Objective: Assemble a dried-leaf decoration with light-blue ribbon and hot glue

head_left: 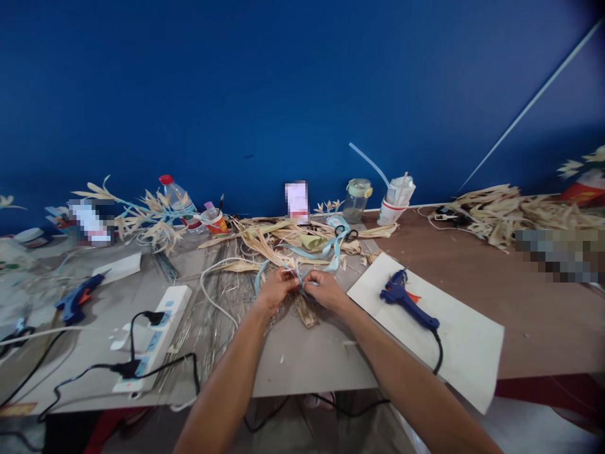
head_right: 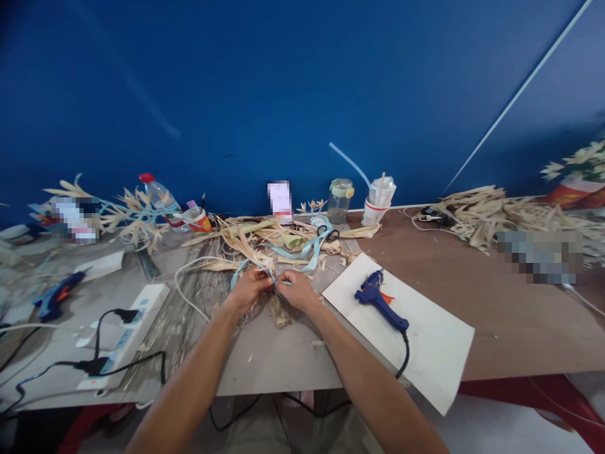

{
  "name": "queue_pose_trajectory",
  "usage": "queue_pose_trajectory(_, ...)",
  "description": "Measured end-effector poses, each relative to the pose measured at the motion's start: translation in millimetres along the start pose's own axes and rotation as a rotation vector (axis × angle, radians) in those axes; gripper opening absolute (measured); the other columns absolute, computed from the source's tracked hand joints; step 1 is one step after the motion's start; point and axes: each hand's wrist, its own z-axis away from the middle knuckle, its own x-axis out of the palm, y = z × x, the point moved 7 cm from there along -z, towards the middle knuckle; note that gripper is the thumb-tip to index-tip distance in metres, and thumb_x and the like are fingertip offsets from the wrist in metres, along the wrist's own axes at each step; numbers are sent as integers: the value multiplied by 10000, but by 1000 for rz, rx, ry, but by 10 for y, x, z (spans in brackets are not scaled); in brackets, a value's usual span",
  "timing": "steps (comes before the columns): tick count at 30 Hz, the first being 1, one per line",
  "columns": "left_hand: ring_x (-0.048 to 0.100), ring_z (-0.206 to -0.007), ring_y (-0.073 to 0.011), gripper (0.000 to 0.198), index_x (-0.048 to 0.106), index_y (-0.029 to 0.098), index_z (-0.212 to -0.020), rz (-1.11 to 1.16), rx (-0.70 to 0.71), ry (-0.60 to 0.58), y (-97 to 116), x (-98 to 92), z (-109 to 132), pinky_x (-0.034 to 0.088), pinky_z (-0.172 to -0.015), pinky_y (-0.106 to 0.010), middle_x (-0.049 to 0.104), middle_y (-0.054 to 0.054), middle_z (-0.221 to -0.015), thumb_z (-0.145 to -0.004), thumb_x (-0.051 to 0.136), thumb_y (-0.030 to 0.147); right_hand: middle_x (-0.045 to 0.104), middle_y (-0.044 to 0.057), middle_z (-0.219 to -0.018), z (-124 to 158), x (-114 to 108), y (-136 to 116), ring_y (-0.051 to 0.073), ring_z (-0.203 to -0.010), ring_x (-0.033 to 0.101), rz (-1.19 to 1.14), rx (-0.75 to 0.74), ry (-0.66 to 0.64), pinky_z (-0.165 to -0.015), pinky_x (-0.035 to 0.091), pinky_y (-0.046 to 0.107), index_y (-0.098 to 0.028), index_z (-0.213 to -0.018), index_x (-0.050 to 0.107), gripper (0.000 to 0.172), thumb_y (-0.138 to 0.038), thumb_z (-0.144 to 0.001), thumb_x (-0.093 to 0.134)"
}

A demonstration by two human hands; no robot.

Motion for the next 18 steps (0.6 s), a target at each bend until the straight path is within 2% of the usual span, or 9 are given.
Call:
queue_pose_trajectory(7,546,-584,-126,207,582,179,-678,-80,21,78,-7,-27,-9,411,-607,-258,604,28,-611,-515,704,138,595,-19,-602,24,-7,-39,128,-613,522,93,17,42,-590,375,218,-179,-591,574,111,-197,-671,500)
queue_pose_trajectory(13,541,-584,-134,144,579,181,-669,-213,66,135,-96,-77,-65,411,-613,-270,598,33,-595,-566,662,124,633,7,-633,44,-12,-47,141,-626,541,227,36,69,-594,359,229,-181,-624,620,141,-215,-717,520)
queue_pose_trajectory(18,545,-602,-141,151,587,171,-664,-292,121,180,-100,-107,-90,407,-626,-272,600,26,-594,-554,680,129,660,29,-677,69,-25,-58,156,-649,564,330,84,94,-578,334,233,-189,-672,649,151,-240,-743,526)
